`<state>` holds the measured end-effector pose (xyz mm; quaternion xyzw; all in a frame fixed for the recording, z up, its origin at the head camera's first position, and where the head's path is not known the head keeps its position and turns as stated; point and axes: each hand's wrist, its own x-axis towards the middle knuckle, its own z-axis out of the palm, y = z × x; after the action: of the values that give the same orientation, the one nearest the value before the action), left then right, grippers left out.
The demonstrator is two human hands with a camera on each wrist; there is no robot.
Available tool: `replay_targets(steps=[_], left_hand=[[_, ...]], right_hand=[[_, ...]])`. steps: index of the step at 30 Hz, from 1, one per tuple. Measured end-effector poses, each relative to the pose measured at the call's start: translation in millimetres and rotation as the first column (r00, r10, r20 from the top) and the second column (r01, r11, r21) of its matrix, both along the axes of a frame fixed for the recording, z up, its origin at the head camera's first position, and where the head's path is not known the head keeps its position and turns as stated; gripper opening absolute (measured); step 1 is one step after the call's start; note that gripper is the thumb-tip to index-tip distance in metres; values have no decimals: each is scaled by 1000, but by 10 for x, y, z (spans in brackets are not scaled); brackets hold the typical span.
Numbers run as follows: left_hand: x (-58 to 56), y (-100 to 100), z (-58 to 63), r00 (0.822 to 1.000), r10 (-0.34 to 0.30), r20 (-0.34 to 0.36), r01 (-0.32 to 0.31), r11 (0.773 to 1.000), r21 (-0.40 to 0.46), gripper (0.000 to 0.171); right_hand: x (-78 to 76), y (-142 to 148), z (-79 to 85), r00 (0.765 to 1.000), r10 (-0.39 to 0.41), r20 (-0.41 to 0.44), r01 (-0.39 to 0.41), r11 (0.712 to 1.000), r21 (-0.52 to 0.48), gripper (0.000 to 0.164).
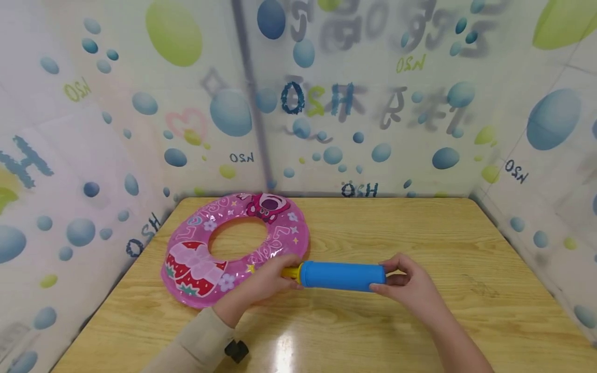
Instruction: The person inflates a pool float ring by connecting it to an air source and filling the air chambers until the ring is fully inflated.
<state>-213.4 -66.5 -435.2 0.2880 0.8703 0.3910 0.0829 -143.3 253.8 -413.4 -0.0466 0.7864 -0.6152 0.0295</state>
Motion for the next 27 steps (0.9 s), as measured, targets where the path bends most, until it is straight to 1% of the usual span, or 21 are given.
replay_targets(steps=[3,6,10,13,17,21,23,24,27], left_hand=[[3,-21,28,1000,-1,3,1,1000,-26,39],[-8,-40,64,1000,13,24,-12,1000,-26,39],[-30,-56,93,998,46,51,-46,999,0,44],[-39,-77,102,997,57,43,-57,998,0,46],[-56,-113,110,998,59,28,-59,998,-13,45],[-80,-151,98,997,68,39,-68,998,-9,48],[-90,-168,89,996,76,44,-75,997,-9,49],[-95,-178,84,996,78,45,-78,997,-10,50],[-107,-208,69,995,87,47,-87,996,-10,50]], right_hand=[[26,-50,-25,1000,-21,-5,21,1000,3,41],[63,-45,-42,997,-55,-45,56,998,13,41],[105,67,-43,988,-88,-130,91,996,18,41],[128,201,-40,983,-92,-157,89,996,-22,40],[153,377,-39,984,-105,-145,98,994,-52,40],[187,530,-33,984,-113,-139,105,992,-67,39],[208,604,-27,984,-113,-138,101,990,-94,38],[220,637,-24,983,-117,-138,104,990,-95,38],[253,721,-9,978,-146,-146,141,989,-44,37]])
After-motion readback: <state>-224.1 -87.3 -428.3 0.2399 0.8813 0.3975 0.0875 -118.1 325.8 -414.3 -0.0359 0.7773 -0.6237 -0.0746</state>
